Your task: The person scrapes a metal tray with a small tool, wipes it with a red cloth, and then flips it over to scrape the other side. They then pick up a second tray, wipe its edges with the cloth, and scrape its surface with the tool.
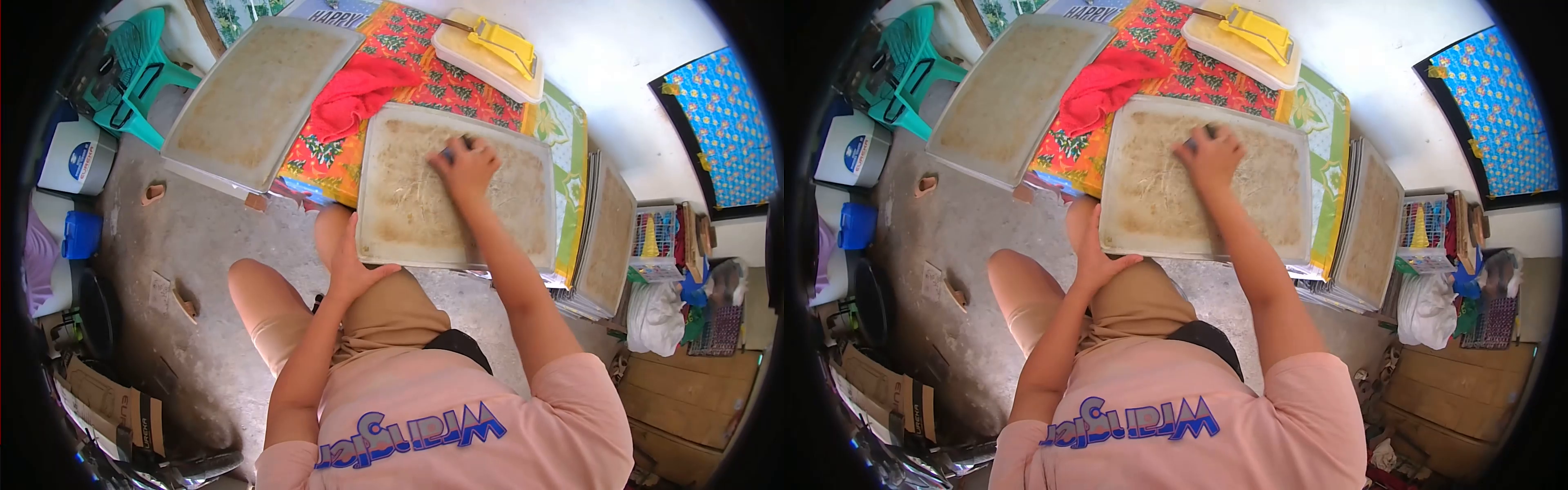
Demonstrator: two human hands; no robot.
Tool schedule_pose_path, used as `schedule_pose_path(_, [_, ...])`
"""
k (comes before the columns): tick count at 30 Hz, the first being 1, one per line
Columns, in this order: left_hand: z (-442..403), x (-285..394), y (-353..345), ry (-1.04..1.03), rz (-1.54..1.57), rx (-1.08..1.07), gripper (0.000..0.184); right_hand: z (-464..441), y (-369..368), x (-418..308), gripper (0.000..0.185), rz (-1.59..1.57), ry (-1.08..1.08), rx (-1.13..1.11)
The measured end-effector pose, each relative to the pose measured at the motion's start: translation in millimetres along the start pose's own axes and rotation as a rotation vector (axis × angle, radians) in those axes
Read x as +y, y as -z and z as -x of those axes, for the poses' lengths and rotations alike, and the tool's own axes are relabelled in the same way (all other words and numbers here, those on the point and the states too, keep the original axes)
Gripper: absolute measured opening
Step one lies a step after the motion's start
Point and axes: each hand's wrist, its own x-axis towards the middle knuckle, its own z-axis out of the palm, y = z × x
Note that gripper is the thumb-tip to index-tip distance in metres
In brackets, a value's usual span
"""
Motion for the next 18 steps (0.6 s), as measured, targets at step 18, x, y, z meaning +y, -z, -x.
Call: schedule_pose_path(18, [1, 3, 0, -0.009, -0.031, 0.002, 0.125, -50, -40, 50, 0.046, 0.153, -0.361, 0.102])
